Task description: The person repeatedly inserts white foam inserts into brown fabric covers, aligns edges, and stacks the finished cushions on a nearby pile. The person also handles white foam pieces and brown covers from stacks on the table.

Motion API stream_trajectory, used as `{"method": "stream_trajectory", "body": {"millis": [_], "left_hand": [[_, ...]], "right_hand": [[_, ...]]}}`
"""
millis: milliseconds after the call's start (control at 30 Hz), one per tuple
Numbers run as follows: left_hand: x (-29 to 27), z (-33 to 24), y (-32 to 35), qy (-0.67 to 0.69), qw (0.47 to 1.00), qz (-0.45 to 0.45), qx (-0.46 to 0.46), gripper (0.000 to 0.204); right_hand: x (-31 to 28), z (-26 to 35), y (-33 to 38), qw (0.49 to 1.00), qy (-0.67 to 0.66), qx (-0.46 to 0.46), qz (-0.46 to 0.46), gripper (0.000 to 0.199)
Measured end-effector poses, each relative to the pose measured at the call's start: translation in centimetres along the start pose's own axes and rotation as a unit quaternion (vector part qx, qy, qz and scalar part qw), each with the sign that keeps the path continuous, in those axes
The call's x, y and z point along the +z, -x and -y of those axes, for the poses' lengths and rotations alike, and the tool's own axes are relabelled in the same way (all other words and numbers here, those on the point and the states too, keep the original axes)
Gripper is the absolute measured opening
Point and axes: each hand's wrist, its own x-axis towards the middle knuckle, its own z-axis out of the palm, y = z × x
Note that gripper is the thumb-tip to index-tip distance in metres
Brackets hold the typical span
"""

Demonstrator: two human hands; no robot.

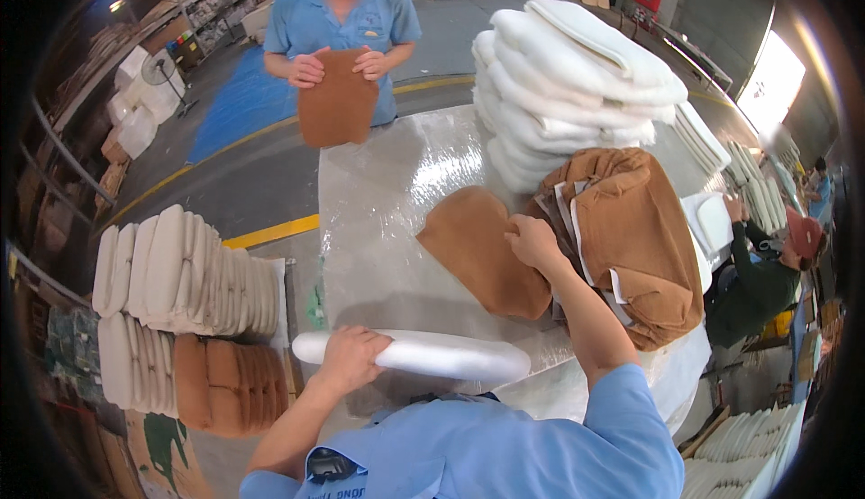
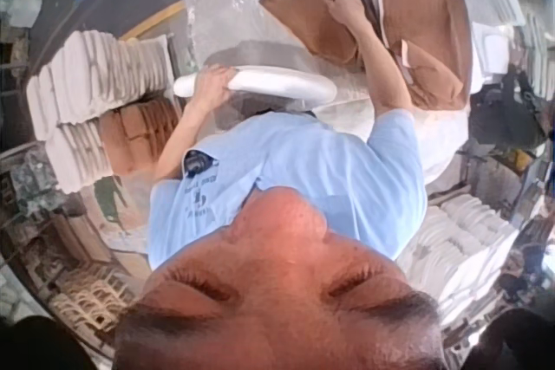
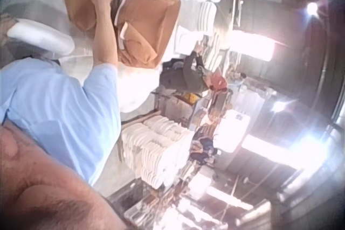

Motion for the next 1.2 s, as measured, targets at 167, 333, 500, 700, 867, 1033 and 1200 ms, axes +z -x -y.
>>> {"method": "stream_trajectory", "body": {"millis": [167,333,500,700,867,1033,1200], "left_hand": [[-0.2,-1.1,2.0,0.020,0.999,0.017,-0.022,0.038],[4.0,-0.8,4.5,0.021,0.998,0.026,-0.060,0.036],[4.1,-1.3,3.2,0.052,0.998,-0.004,-0.018,0.034],[4.2,-0.5,3.4,0.031,0.999,-0.004,-0.037,0.040],[3.6,-0.4,2.3,0.075,0.996,-0.046,-0.004,0.030],[4.2,-0.6,3.3,0.075,0.995,-0.056,-0.026,0.026],[4.1,-1.3,3.7,0.074,0.995,-0.053,-0.028,0.025]], "right_hand": [[-5.4,8.5,1.1,0.960,-0.253,-0.118,0.013,0.032],[-7.5,8.3,1.5,0.916,-0.392,-0.072,0.042,0.024],[1.2,-1.7,3.1,0.984,0.090,-0.015,0.156,0.033],[9.3,6.4,1.4,0.989,-0.069,-0.066,0.111,0.025],[17.6,12.7,2.6,0.954,-0.012,-0.140,0.266,0.044],[22.3,14.7,4.5,0.945,0.075,-0.169,0.271,0.046],[22.8,11.7,3.3,0.951,0.016,-0.176,0.255,0.031]]}}
